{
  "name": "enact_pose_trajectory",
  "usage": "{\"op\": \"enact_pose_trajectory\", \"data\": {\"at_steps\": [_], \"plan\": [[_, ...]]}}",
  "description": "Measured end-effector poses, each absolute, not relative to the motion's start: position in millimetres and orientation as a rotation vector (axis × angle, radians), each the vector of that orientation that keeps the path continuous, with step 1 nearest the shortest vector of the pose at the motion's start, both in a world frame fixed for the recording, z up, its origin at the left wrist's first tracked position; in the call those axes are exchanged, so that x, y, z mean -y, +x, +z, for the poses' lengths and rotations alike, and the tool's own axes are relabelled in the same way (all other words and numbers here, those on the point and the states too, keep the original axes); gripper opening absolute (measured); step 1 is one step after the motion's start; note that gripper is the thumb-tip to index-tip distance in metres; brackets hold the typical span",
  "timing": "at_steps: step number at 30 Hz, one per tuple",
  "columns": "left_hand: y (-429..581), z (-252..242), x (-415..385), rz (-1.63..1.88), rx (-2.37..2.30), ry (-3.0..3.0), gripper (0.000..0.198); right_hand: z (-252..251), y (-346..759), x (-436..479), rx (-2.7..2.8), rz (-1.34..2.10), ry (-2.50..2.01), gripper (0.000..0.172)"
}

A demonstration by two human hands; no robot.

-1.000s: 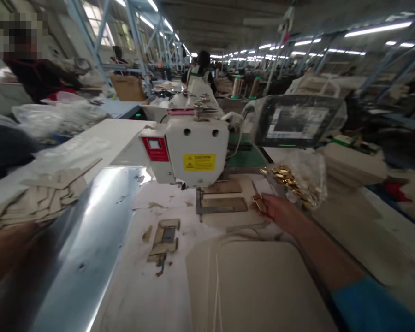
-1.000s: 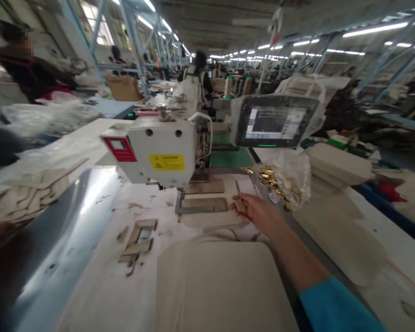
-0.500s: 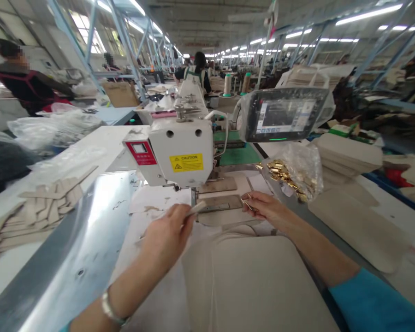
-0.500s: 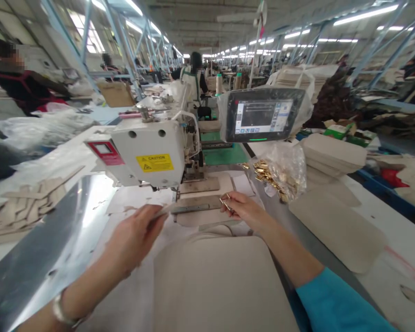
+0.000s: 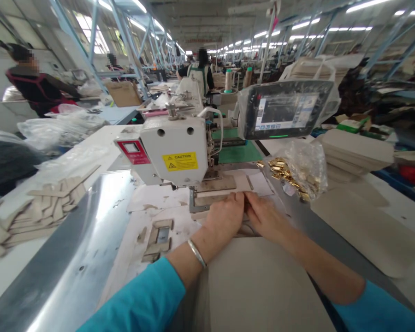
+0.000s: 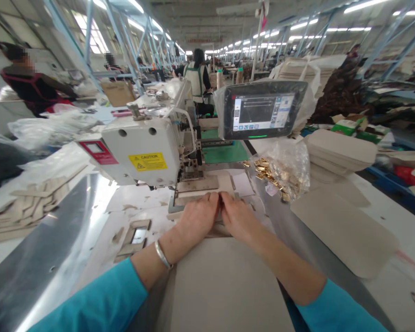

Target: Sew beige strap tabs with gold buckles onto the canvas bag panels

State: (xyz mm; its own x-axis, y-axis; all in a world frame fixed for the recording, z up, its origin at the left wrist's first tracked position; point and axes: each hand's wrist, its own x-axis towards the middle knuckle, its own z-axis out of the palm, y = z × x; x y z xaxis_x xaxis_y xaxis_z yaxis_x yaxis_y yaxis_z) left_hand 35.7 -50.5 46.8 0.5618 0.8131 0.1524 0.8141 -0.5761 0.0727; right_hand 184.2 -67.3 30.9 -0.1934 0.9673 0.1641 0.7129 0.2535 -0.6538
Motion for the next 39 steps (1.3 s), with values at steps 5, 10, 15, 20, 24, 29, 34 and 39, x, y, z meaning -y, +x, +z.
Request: {"op": "enact_pose_trajectory", "data": {"at_steps": [5,10,15,20,24,29,34,39], "plan": [[21,28,42,-0.509,1.139,-2.786,0.039,25,208,41,1.876,0.719,-1.552,0.018],[-5,9,41,-0.413,1.344,-2.826,0.056,19,223,13,1.73,1.0,-1.607,0.033],[-12,1,35,-0.375,1.41,-2.745,0.062,22,214,-3,1.558,1.156,-1.731,0.036],[-13,1,37,-0.366,1.497,-2.671,0.065,25,202,-17,1.595,1.198,-1.717,0.034],[-15,1,40,-0.336,1.532,-2.646,0.065,23,201,-28,1.642,1.26,-1.757,0.037],[-14,0,39,-0.335,1.57,-2.634,0.068,17,202,-34,1.666,1.258,-1.754,0.04],[-20,2,37,-0.309,1.516,-2.708,0.069,19,200,-34,1.618,1.273,-1.797,0.037],[-22,-1,38,-0.339,1.482,-2.698,0.068,23,196,-32,1.579,1.242,-1.821,0.027]]}}
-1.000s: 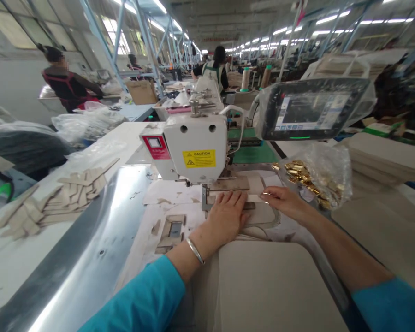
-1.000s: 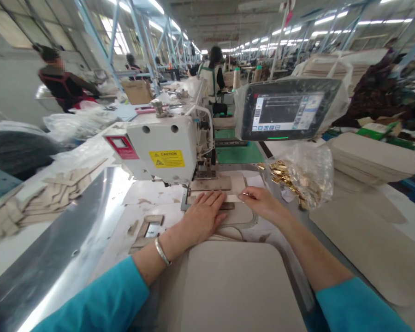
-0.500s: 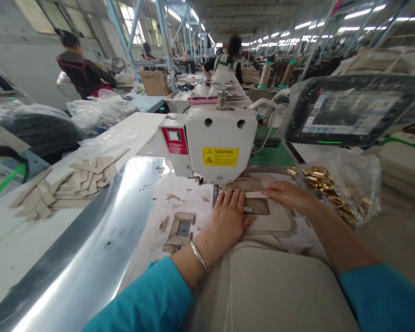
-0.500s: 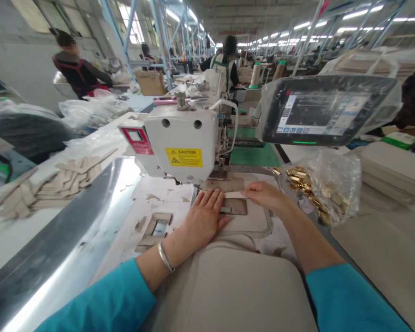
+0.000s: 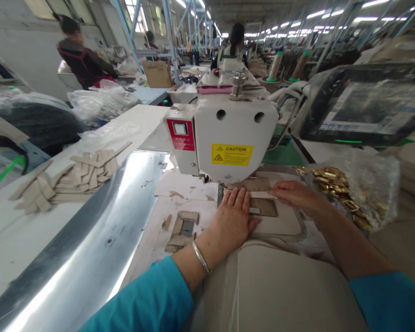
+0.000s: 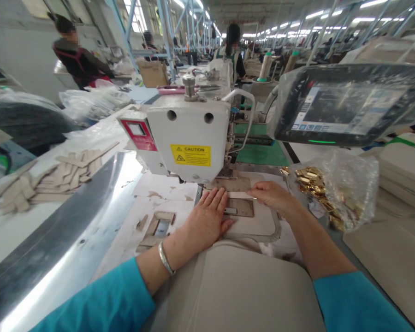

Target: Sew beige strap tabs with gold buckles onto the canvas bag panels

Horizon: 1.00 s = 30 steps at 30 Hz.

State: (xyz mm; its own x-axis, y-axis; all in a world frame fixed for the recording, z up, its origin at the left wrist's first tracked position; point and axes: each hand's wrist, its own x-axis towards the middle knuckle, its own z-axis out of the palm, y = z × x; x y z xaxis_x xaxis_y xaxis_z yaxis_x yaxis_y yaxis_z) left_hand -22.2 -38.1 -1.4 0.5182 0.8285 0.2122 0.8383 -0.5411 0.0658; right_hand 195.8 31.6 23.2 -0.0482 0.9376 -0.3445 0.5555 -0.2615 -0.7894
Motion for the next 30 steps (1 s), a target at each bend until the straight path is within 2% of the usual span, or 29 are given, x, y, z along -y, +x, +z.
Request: {"op": "enact_pose_trajectory", "data": {"at_steps": [4,13,22,30], "plan": [[-19,-6,39,-0.363,1.487,-2.682,0.065,24,193,-29,1.581,1.216,-1.831,0.025],[-9,-4,42,-0.259,1.702,-2.576,0.073,16,197,-30,1.585,1.21,-1.84,0.024],[-3,-4,42,-0.276,1.797,-2.43,0.08,15,198,-31,1.763,1.037,-1.818,0.025],[-19,3,41,-0.285,1.645,-2.533,0.069,30,195,-26,1.51,1.267,-1.824,0.027]]}}
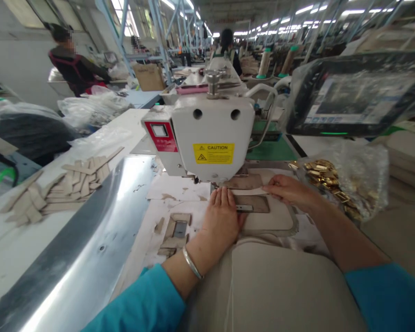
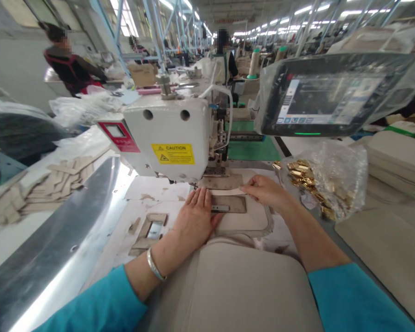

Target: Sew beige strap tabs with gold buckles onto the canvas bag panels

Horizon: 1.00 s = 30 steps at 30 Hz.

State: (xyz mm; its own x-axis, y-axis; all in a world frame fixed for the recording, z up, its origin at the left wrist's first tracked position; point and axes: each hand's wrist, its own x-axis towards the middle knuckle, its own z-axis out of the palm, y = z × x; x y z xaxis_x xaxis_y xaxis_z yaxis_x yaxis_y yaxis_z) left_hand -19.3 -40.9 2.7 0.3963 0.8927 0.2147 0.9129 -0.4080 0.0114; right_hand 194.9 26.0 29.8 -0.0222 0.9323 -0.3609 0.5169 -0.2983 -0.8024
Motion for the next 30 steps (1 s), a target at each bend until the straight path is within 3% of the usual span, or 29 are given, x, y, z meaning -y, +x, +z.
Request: {"op": "enact_pose_trajectory", "data": {"at_steps": [4,11,24,30], "plan": [[-24,5,34,-0.305,1.485,-2.682,0.061,37,195,-26,1.541,1.334,-1.885,0.02],[9,2,15,-0.358,1.258,-2.892,0.056,31,203,-33,1.648,1.231,-1.978,0.023],[-14,-2,40,-0.319,1.66,-2.468,0.063,23,194,-34,1.935,0.92,-2.025,0.018],[-19,14,37,-0.336,1.58,-2.516,0.051,27,195,-33,1.963,0.914,-2.027,0.022]]}}
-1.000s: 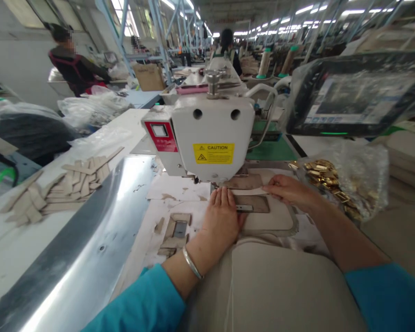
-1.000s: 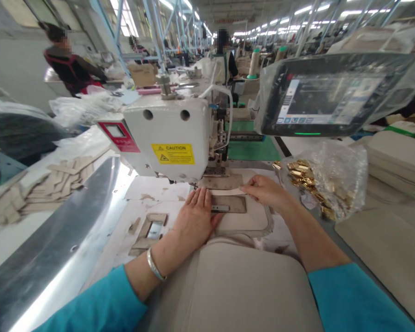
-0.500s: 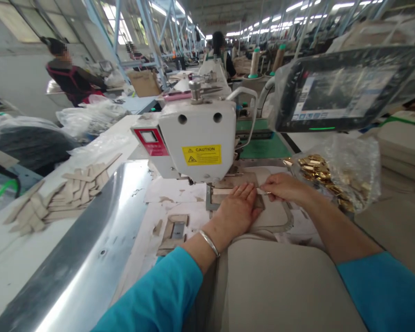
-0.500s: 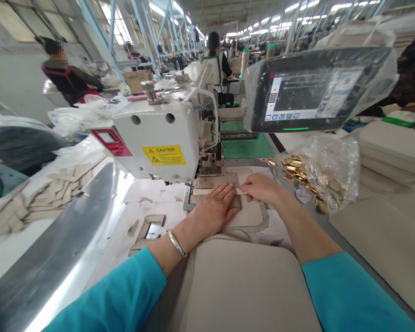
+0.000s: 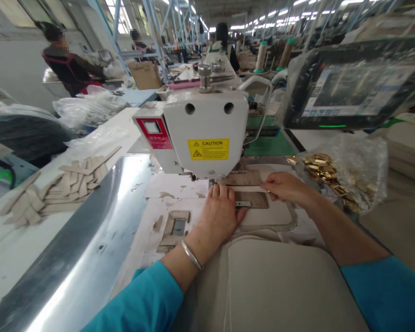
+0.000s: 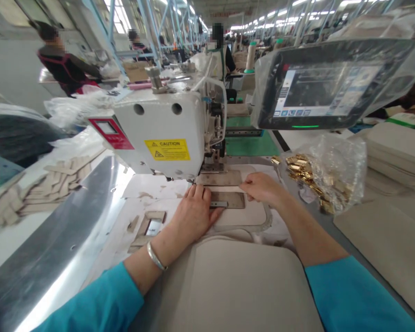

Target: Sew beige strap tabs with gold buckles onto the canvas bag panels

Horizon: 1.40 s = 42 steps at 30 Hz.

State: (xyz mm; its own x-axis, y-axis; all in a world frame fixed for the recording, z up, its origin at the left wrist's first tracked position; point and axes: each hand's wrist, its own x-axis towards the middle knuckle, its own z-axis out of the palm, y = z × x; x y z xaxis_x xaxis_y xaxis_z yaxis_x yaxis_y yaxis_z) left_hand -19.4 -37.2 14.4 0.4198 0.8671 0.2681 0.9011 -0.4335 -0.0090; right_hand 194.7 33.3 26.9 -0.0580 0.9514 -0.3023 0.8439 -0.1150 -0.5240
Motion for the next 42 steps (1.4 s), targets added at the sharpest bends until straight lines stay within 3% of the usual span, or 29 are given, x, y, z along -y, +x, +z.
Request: {"op": "enact_pose_trajectory", "data": {"at_steps": [11,16,22,27,29,42], "plan": [[-26,-6,29,-0.526,1.27,-2.793,0.047,22,184,-30,1.847,0.941,-2.054,0.021],[-24,-9,26,-0.564,1.3,-2.792,0.046,25,182,-29,1.978,0.793,-2.095,0.023],[-26,-9,27,-0.594,1.27,-2.798,0.046,53,174,-20,2.157,0.335,-2.015,0.018],[-26,-9,27,-0.597,1.282,-2.805,0.046,58,170,-16,1.353,1.209,-1.863,0.022],[-26,-8,27,-0.594,1.282,-2.81,0.046,53,174,-16,1.141,1.378,-1.774,0.024],[-26,-9,26,-0.577,1.291,-2.824,0.048,39,176,-15,0.841,1.439,-1.649,0.025]]}}
